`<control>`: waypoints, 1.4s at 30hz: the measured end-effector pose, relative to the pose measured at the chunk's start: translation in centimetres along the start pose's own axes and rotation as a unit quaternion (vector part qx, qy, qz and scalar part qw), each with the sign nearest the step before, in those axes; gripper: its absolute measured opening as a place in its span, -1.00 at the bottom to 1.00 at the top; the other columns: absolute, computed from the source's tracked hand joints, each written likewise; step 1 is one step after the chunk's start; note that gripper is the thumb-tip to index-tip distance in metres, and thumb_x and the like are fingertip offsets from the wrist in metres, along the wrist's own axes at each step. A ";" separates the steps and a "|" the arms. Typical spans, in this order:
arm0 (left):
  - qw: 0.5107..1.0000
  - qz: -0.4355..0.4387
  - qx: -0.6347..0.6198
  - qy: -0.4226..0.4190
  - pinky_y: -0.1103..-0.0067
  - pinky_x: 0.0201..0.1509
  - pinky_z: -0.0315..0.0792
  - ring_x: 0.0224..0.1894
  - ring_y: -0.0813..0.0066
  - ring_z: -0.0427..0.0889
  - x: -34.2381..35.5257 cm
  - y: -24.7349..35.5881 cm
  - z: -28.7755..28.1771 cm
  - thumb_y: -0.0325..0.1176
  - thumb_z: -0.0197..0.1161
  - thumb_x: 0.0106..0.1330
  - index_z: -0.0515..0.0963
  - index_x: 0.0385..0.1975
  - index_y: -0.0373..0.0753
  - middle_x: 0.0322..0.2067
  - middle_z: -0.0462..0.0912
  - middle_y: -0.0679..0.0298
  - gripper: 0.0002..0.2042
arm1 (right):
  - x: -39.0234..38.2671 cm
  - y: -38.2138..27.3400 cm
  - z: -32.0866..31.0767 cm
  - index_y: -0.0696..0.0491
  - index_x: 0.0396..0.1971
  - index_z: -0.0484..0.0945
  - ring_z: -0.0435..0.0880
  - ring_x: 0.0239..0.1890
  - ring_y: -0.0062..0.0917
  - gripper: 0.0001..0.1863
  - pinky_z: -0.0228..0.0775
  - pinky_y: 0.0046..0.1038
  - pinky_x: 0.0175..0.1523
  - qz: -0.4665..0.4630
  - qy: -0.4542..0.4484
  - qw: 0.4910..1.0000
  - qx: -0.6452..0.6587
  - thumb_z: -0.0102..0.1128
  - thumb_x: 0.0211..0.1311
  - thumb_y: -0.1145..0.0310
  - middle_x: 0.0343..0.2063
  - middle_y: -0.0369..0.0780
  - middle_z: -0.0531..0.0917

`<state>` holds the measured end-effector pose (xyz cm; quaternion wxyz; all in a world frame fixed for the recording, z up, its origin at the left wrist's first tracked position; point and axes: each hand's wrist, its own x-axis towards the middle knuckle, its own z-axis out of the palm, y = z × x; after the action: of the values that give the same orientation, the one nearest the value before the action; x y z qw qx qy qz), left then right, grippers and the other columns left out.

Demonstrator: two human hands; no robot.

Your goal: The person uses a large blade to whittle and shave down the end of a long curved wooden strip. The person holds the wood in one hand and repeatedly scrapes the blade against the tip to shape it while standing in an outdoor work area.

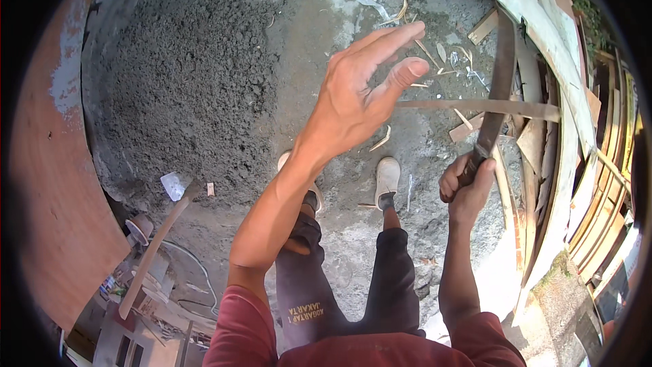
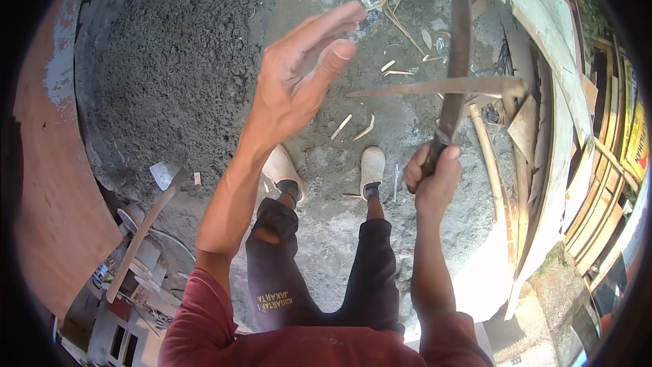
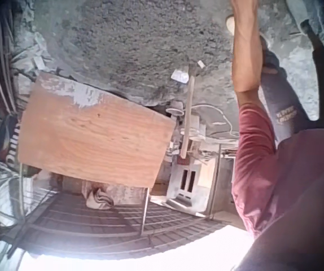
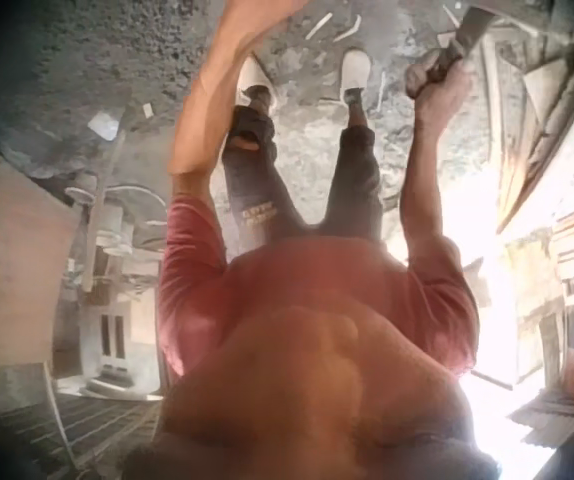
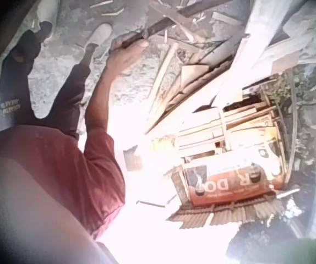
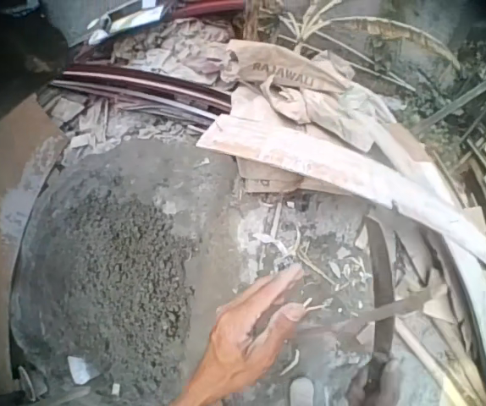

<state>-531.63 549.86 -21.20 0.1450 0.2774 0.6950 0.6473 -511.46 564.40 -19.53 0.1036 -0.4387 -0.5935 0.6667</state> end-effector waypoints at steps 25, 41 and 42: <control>0.943 0.085 0.235 0.222 0.63 -0.19 0.56 -0.25 0.56 0.69 -3.5 21.6 -3.4 -0.41 0.39 0.29 0.70 -0.11 -0.32 -0.26 0.75 0.19 -0.78 | -6.9 -9.2 7.1 0.18 -0.63 0.42 0.40 -0.65 -0.46 -0.29 0.25 -0.34 -0.47 -0.083 -0.265 0.959 -0.066 -0.21 0.51 -0.16 -0.74 -0.22 0.39; 0.961 -0.027 0.101 0.255 0.66 -0.27 0.47 -0.32 0.60 0.62 -2.2 15.7 -12.8 -0.48 0.39 0.27 0.71 -0.14 -0.30 -0.28 0.72 0.21 -0.82 | -7.2 -11.7 16.7 0.09 -0.47 0.38 0.25 -0.80 -0.67 -0.35 0.13 -0.56 -0.67 0.296 -0.318 0.866 0.247 -0.14 0.45 -0.27 -0.77 -0.35 0.32; 0.961 -0.025 0.102 0.255 0.66 -0.27 0.47 -0.32 0.60 0.62 -2.4 15.7 -13.1 -0.48 0.39 0.27 0.71 -0.14 -0.30 -0.28 0.72 0.21 -0.82 | -7.8 -12.3 17.2 0.10 -0.48 0.38 0.27 -0.78 -0.68 -0.37 0.12 -0.55 -0.65 0.192 -0.285 0.929 0.138 -0.12 0.46 -0.23 -0.76 -0.35 0.33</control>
<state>-533.93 537.84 -4.59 -0.0502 0.0991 0.7781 0.6182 -523.71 550.58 -6.64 -0.1408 -0.3173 -0.4043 0.8462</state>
